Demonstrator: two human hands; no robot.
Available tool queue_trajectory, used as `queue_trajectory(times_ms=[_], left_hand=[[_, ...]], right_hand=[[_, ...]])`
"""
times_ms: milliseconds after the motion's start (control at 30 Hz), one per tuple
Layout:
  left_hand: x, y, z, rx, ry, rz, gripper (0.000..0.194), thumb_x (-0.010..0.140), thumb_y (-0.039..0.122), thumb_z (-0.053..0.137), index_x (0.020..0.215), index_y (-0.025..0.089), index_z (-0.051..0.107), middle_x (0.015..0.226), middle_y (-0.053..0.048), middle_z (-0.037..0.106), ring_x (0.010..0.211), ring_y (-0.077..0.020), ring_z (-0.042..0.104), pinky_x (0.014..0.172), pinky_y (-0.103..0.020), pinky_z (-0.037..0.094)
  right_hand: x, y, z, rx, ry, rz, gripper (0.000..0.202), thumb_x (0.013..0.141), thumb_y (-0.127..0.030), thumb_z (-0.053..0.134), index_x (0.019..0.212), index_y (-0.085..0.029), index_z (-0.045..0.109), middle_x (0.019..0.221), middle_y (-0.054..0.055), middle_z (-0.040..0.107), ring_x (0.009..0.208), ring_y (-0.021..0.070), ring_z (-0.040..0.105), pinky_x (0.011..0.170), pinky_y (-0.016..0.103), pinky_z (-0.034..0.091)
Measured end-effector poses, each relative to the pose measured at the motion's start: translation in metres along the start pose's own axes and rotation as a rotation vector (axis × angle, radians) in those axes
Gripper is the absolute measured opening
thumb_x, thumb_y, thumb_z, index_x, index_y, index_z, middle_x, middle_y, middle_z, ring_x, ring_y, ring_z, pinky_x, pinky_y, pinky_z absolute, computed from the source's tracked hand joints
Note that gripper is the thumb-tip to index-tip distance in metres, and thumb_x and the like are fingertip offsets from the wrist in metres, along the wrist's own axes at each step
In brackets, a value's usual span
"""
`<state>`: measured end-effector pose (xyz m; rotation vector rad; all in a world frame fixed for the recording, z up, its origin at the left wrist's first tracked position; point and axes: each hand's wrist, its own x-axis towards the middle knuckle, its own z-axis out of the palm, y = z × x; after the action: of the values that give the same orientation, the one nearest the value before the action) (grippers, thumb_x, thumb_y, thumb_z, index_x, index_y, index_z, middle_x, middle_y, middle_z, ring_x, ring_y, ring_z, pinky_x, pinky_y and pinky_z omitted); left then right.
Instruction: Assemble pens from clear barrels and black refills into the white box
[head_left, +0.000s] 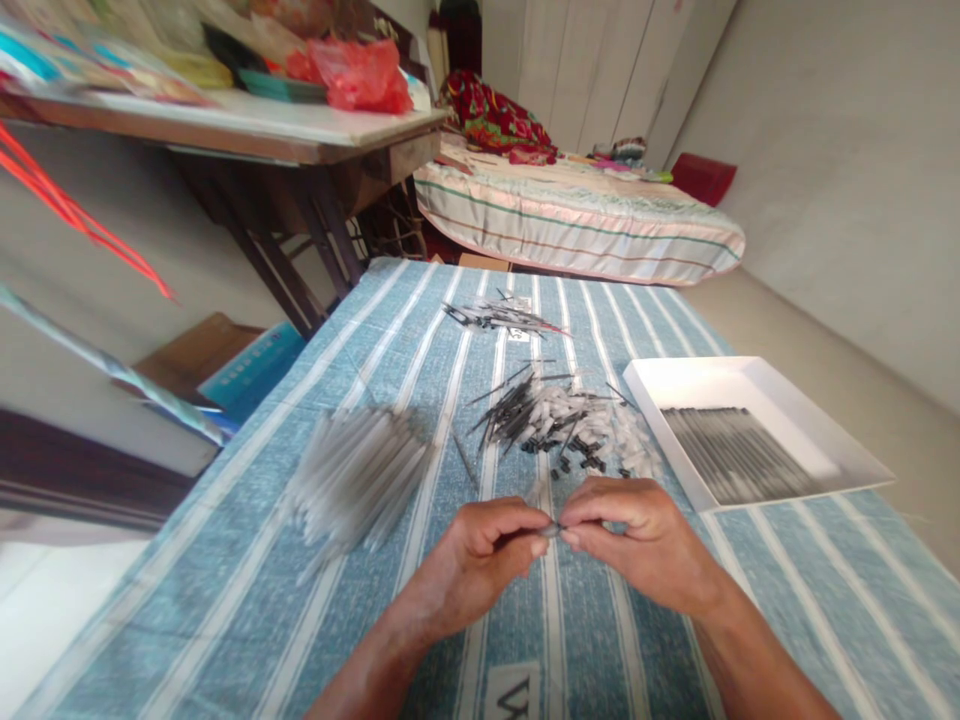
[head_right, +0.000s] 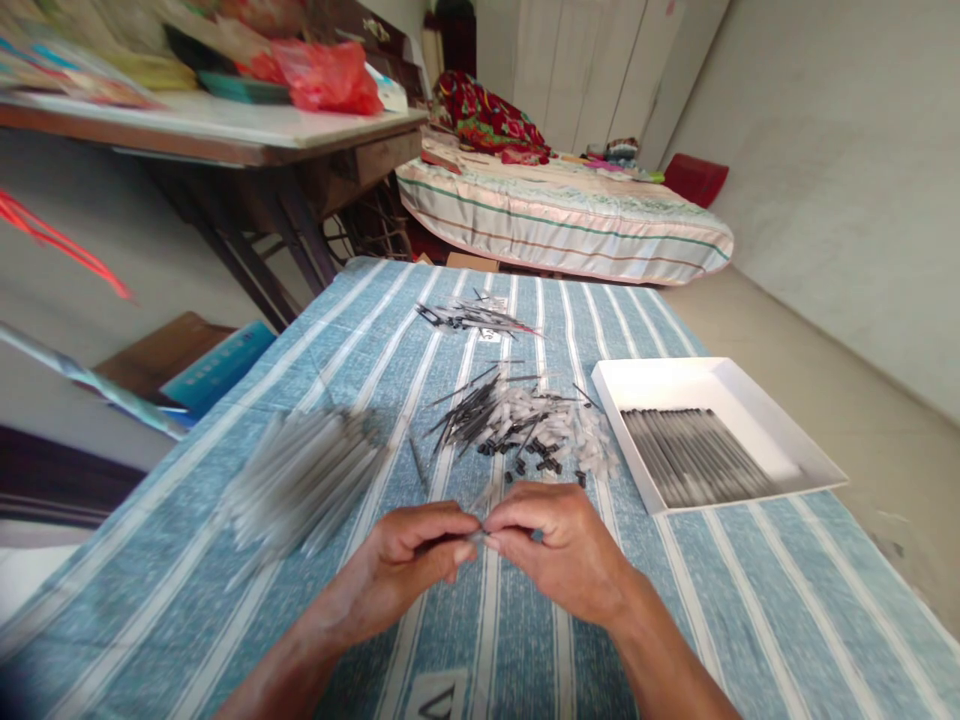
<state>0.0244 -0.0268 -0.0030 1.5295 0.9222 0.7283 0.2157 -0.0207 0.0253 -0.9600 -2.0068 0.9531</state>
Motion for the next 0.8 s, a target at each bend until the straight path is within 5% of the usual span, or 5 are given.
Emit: queue_trajectory(times_ms=[200,533,800], left_hand=[[0.000,0.000,-0.001,0.062,-0.002,-0.002,0.016,0.081,0.025,0.053,0.084,0.018,0.067,0.068,0.001,0.057,0.059,-0.0103,0.050,0.054,-0.019,0.040],[0.001,0.001,-0.001,0.119,-0.050,-0.020,0.018,0.082,0.025,0.049,0.081,0.017,0.065,0.063,0.003,0.053,0.057,-0.0104,0.048,0.055,-0.019,0.038],[0.002,0.003,-0.001,0.311,-0.015,0.056,0.019,0.083,0.021,0.047,0.074,0.017,0.064,0.064,0.003,0.053,0.062,-0.0110,0.050,0.058,-0.019,0.037]], right_hand=[[-0.003,0.009,0.005,0.026,-0.022,0.132,0.013,0.079,-0.027,0.060,0.074,-0.016,0.067,0.059,0.000,0.061,0.054,0.0106,0.056,0.052,0.020,0.042],[-0.005,0.009,0.001,-0.197,-0.079,-0.005,0.018,0.084,-0.031,0.054,0.079,-0.019,0.066,0.063,0.001,0.063,0.057,0.0109,0.056,0.055,0.020,0.040],[-0.007,0.018,0.012,-0.091,-0.115,0.199,0.027,0.084,-0.029,0.052,0.061,-0.016,0.057,0.047,-0.005,0.049,0.044,0.0069,0.046,0.045,0.018,0.034]])
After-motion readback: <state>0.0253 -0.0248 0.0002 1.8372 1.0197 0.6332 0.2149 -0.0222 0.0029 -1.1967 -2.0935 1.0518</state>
